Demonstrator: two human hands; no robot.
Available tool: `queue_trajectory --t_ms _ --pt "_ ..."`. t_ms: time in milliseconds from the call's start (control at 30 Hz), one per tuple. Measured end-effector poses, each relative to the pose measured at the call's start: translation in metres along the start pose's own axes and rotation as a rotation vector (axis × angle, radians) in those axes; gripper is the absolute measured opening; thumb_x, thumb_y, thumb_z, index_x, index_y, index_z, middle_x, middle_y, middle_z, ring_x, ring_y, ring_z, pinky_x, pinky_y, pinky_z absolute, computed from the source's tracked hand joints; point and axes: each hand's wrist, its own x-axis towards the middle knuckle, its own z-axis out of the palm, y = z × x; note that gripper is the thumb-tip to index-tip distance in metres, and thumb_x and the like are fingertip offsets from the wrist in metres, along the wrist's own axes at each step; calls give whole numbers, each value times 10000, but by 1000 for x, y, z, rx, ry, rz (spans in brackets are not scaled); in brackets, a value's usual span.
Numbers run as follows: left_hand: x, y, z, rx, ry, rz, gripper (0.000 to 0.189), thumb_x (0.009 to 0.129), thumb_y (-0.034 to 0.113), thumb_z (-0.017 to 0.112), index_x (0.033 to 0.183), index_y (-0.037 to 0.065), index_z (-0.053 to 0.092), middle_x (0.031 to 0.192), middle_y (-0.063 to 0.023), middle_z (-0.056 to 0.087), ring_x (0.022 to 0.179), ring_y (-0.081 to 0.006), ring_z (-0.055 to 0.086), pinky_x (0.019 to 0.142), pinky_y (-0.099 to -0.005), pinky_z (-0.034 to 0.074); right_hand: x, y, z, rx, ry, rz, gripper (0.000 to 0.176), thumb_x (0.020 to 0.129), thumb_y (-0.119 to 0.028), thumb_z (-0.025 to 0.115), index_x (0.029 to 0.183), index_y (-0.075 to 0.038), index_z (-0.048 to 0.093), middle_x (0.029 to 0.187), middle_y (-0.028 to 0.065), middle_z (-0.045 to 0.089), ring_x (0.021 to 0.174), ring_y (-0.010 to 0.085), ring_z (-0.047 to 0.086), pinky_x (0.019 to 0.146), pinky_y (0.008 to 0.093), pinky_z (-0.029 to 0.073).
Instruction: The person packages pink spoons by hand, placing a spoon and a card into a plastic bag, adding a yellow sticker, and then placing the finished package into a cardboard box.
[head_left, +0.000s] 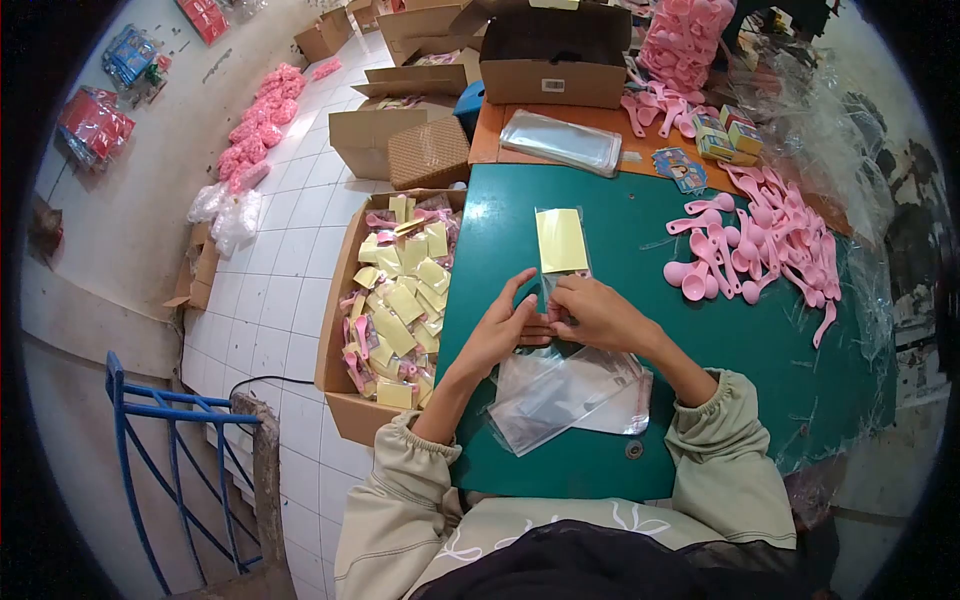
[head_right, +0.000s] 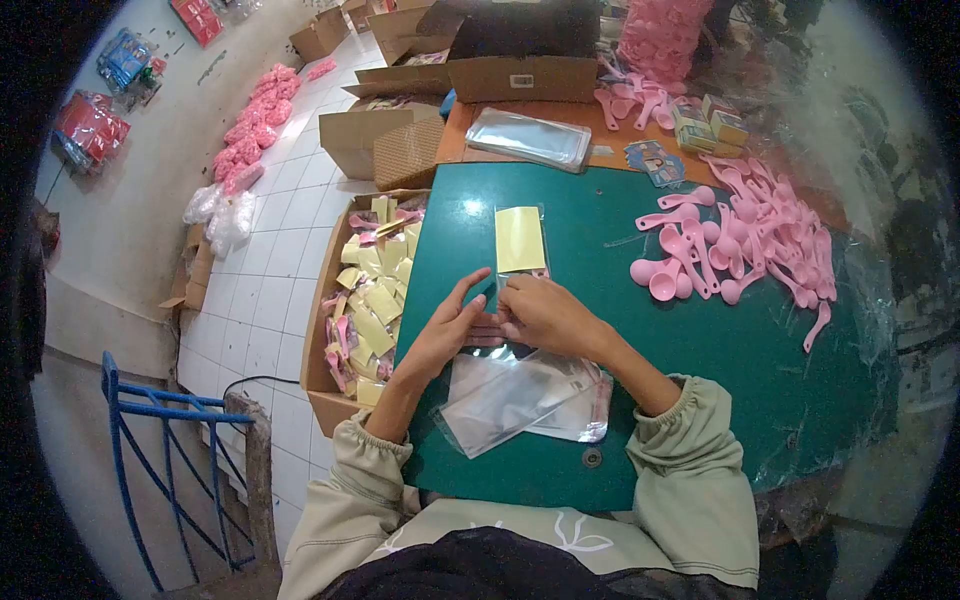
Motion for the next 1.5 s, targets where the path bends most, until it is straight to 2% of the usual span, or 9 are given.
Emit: queue_trajectory --t_ms 100,600,800,967,1100,1300,1400,1467,1500 --pt "0 1 0 1 14 -8 459 976 225 403 1393 134 235 932 -129 617 853 -202 641 762 -328 549 -1 -3 1 42 -11 40 164 716 -134 637 789 -12 555 861 135 549 820 309 553 730 398 439" --pt "3 -2 -3 1 29 -8 440 957 126 434 1364 88 269 882 -146 634 783 -183 655 672 -290 560 -10 -13 -1 23 10 75 242 704 -121 696 865 -53 530 887 99 487 845 277 497 727 358 409" --pt "4 -2 -6 -61 2 -61 491 969 192 426 1407 123 214 904 -149 626 815 -200 644 729 -309 554 -6 -15 4 -102 77 85 213 713 -144 679 838 -59 529 868 96 502 852 279 506 745 376 388" --pt "0 1 -7 -173 11 -85 554 957 245 462 1422 125 187 898 -136 625 826 -197 640 752 -320 547 -5 -18 15 -358 196 -55 173 684 -84 656 791 -50 525 825 85 497 832 250 510 738 367 391" --pt "4 -4 -6 -100 52 -26 584 932 162 506 1424 128 193 887 -110 630 801 -163 634 725 -291 546 -4 -18 20 -500 215 -149 183 665 -64 654 787 -41 519 813 79 490 811 242 511 737 367 394" --pt "4 -2 2 134 135 116 597 894 32 523 1412 123 239 843 -90 642 775 -123 626 704 -263 544 -4 -14 7 -127 139 -225 127 714 -72 620 800 -37 535 778 82 483 762 231 498 745 376 409" --pt "1 -3 1 60 139 102 550 901 34 510 1393 115 278 851 -99 648 780 -129 634 705 -260 541 -23 -11 -36 441 -115 31 160 734 -74 636 815 -26 507 790 70 477 749 192 488 709 322 414" --pt "-4 3 2 -38 95 67 508 904 36 501 1371 106 313 867 -103 652 792 -136 639 706 -252 536 -55 13 -69 544 -41 36 165 780 -104 642 825 -30 501 811 39 473 753 130 474 666 253 402" --pt "-4 3 1 -25 72 51 461 908 43 497 1341 94 347 877 -102 654 807 -140 639 711 -251 535 -79 25 -92 704 -46 174 158 800 -115 643 830 -44 505 824 10 467 768 101 466 671 224 388"
